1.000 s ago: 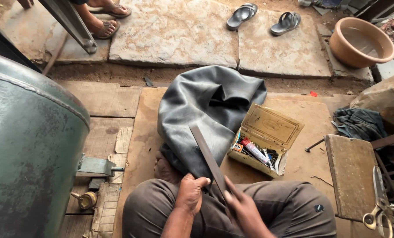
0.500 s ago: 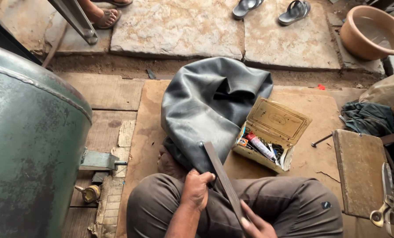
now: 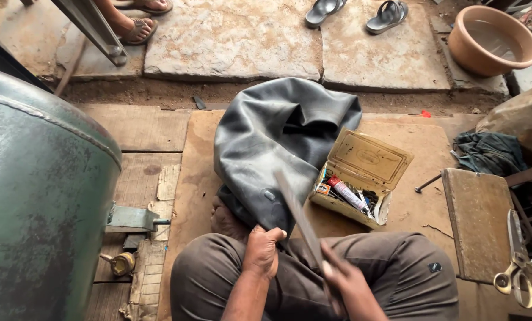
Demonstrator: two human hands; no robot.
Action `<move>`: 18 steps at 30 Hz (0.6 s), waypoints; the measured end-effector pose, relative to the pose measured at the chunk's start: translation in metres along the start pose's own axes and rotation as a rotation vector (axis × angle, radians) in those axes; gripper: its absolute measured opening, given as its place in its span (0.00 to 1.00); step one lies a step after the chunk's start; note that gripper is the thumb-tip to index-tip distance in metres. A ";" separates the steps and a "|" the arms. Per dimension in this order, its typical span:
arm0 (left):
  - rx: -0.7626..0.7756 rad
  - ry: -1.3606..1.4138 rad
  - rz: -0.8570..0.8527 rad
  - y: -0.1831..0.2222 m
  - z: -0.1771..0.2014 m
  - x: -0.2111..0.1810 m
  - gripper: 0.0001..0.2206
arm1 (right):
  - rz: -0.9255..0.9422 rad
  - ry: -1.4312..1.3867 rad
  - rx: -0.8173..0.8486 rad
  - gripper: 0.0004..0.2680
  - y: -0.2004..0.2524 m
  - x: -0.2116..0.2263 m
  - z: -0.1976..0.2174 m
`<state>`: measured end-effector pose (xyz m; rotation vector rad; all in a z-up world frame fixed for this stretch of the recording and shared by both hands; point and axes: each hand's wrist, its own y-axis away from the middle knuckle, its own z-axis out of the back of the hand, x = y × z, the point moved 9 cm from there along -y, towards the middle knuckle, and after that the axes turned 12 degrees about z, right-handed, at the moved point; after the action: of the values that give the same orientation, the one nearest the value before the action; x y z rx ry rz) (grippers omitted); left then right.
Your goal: Repairing a puncture in a large rubber tire inner tube using a file and adhesive.
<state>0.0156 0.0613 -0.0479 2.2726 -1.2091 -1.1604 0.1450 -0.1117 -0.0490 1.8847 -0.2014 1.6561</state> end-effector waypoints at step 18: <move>0.021 0.032 0.009 -0.017 0.008 0.016 0.19 | -0.021 -0.090 -0.011 0.23 -0.003 0.036 -0.029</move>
<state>0.0237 0.0590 -0.0713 2.2897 -1.2232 -1.1095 0.1292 -0.0834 -0.0153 1.9484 -0.2260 1.5543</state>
